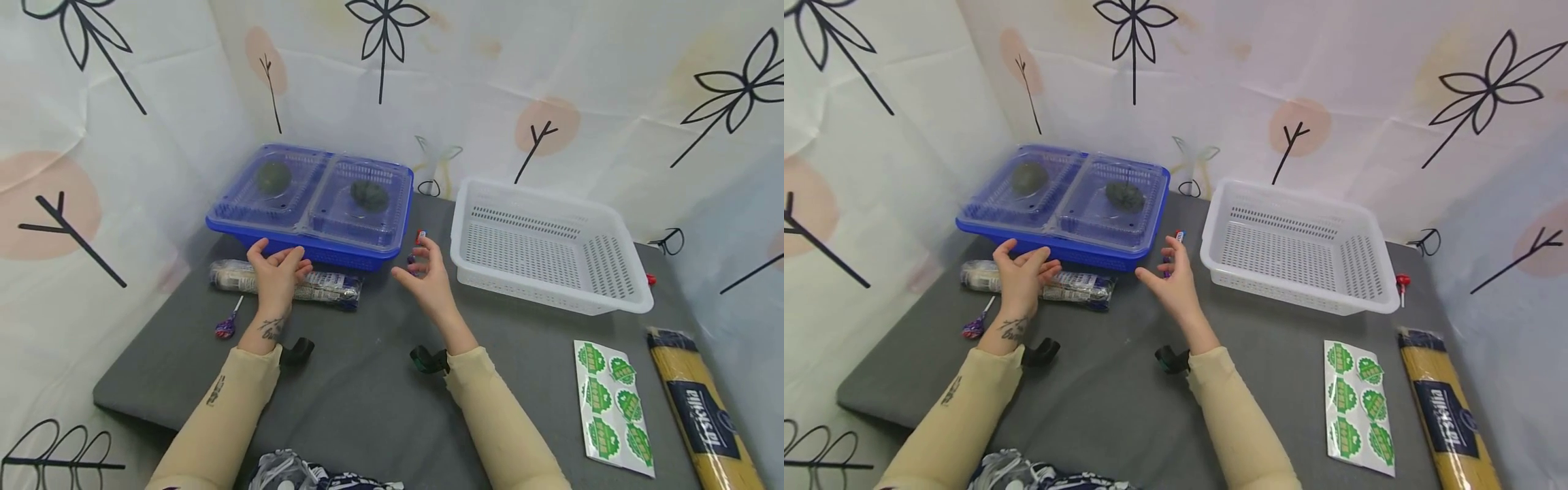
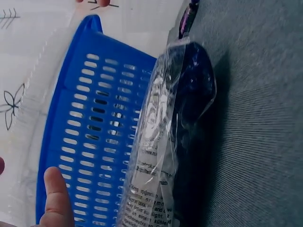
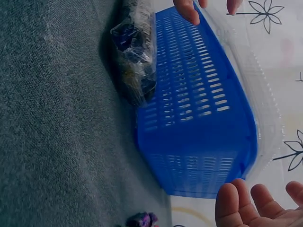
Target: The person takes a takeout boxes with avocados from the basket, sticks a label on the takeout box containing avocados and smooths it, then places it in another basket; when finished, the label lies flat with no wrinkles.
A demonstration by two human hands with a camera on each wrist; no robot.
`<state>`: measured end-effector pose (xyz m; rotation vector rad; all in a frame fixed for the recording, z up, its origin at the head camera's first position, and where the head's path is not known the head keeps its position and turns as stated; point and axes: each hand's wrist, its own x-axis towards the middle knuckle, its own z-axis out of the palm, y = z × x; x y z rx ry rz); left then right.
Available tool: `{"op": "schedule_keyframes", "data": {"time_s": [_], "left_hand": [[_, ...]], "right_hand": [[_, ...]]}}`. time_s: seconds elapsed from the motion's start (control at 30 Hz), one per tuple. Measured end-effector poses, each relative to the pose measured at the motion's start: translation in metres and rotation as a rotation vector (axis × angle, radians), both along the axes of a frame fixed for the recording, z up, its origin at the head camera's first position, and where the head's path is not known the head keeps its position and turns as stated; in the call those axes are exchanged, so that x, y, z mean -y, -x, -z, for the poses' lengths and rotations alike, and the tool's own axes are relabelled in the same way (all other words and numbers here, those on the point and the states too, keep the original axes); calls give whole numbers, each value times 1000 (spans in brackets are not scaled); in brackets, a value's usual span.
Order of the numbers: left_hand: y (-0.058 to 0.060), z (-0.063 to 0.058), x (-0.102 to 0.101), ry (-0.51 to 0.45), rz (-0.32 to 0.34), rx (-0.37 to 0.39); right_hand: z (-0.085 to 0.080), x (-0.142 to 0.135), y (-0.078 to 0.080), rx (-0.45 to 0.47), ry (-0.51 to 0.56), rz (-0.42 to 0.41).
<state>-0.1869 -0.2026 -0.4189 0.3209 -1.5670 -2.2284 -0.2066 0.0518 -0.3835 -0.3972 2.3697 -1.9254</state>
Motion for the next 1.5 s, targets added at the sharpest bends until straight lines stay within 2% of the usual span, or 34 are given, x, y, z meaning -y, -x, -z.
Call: {"op": "schedule_keyframes", "data": {"time_s": [0.1,0.17,0.37,0.47,0.57,0.87,1.13,1.3,1.5], "left_hand": [[3,-7,-2,-24,-52,37],[8,-3,0,-24,-74,46],[39,41,19,-92,-114,-9],[48,51,23,-139,-142,-36],[52,54,22,-160,-166,-62],[51,54,19,-122,-176,-70],[48,54,19,-96,-178,-60],[47,52,19,-99,-177,-56],[49,56,20,-88,-180,-73]], "right_hand": [[8,6,9,-19,-12,37],[10,10,13,-32,-11,54],[8,22,23,-48,-49,78],[6,28,28,-57,-96,96],[4,33,33,-65,-152,106],[-6,41,44,-13,-274,125],[-16,43,49,40,-344,87],[-23,45,50,37,-429,82],[-26,46,51,31,-481,89]]}}
